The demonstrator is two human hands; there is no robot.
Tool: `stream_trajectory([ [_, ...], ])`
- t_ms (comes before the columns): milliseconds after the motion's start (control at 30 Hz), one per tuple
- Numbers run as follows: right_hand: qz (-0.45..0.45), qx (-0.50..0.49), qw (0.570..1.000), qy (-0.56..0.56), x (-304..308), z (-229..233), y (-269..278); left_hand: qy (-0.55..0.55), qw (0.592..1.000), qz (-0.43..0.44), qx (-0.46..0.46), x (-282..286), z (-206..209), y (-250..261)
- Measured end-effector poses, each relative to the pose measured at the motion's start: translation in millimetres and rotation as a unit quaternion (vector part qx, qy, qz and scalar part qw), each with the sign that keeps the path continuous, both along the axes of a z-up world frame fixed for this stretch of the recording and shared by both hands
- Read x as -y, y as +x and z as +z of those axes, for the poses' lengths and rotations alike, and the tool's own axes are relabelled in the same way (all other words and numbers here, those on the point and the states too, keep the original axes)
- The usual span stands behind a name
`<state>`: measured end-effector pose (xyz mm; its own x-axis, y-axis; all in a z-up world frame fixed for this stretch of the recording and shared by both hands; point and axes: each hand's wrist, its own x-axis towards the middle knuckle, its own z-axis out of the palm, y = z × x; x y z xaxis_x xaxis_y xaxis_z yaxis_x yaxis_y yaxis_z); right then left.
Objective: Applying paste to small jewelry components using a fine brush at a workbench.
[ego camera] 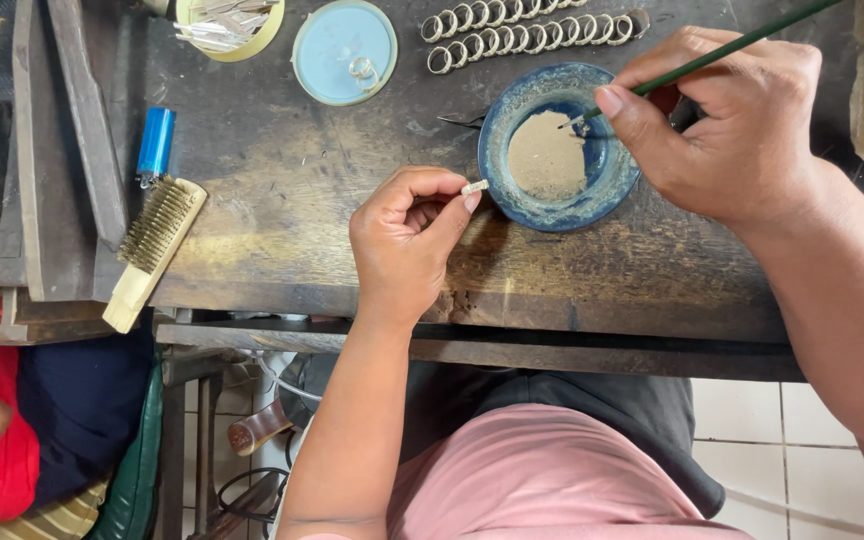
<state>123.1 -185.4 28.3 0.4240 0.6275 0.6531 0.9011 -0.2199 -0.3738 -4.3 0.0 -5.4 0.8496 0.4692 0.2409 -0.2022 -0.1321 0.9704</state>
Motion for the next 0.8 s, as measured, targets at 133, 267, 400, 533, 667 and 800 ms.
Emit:
stream_trajectory([
  [133,0.000,0.005,1.000,-0.001,0,-1,1,-0.002,1.000,-0.001,0.001,0,-1,0],
  [267,0.006,0.007,1.000,0.004,-1,0,1,0.001,1.000,-0.003,0.001,0,0,0],
  [400,0.007,0.012,1.000,0.006,-1,1,1,0.002,1.000,-0.004,0.001,0,-1,0],
  [533,0.007,-0.001,1.000,0.008,-2,3,1,0.017,1.000,-0.009,-0.003,-1,0,1],
  [667,-0.004,0.005,1.000,0.016,-1,0,4,-0.025,0.998,-0.045,-0.024,-6,0,7],
  [800,-0.020,-0.005,1.000,0.005,0,4,7,0.144,0.985,-0.087,-0.029,-13,44,26],
])
